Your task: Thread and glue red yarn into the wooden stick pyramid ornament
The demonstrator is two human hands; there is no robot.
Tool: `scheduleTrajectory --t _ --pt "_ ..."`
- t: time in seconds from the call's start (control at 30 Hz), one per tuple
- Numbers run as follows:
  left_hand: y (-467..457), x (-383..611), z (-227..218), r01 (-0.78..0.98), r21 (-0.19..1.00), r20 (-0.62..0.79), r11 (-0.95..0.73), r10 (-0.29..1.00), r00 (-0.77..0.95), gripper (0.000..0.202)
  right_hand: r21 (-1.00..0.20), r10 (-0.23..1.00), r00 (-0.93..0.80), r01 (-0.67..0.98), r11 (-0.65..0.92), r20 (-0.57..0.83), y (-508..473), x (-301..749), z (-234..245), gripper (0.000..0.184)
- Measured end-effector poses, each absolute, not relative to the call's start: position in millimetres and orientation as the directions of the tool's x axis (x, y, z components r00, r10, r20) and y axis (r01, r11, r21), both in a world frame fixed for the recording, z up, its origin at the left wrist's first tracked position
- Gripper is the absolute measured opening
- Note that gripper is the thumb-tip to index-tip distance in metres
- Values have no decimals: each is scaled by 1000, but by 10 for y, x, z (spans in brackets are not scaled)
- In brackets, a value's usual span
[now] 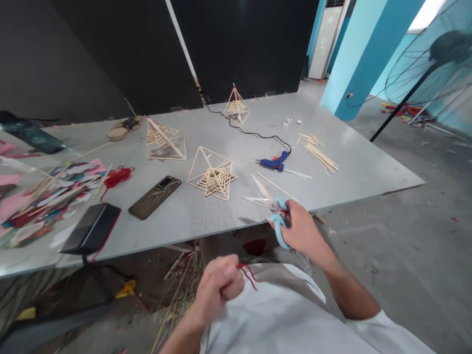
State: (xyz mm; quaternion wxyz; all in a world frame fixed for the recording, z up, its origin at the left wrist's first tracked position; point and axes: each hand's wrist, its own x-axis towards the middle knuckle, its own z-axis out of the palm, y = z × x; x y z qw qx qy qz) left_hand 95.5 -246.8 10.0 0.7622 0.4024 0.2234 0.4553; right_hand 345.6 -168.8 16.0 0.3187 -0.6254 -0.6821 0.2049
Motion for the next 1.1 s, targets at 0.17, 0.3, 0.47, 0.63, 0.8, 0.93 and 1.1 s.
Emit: scheduleTrajectory --t 0.17,0.3,0.47,0.63,0.8,0.93,1.1 --pt "-2227 794 237 -768 507 82 392 865 495 48 -887 986 -166 457 57 -22 -1882 3622 226 35" --pt "-2129 651 281 -731 572 11 372 888 460 47 -873 997 -15 482 69 70 -1718 3819 296 41" --pt "-1952 513 382 -458 814 -168 357 900 402 49 -813 950 231 581 40 212 -1077 4227 598 51" --pt "-1566 580 823 -310 864 -154 397 794 588 43 -997 995 -76 24 69 67 -934 4004 726 50" --pt "-1233 798 1237 -58 875 -269 480 583 766 35 -964 891 -439 -266 -2 119 -1160 3338 695 45" --pt "-1176 891 1299 9 881 -311 473 566 764 33 -950 856 -510 -301 -86 84 -1155 3057 706 51" --pt "-1292 784 1204 71 925 -320 374 664 676 33 -974 914 -404 -218 -64 31 -1116 3082 643 50"
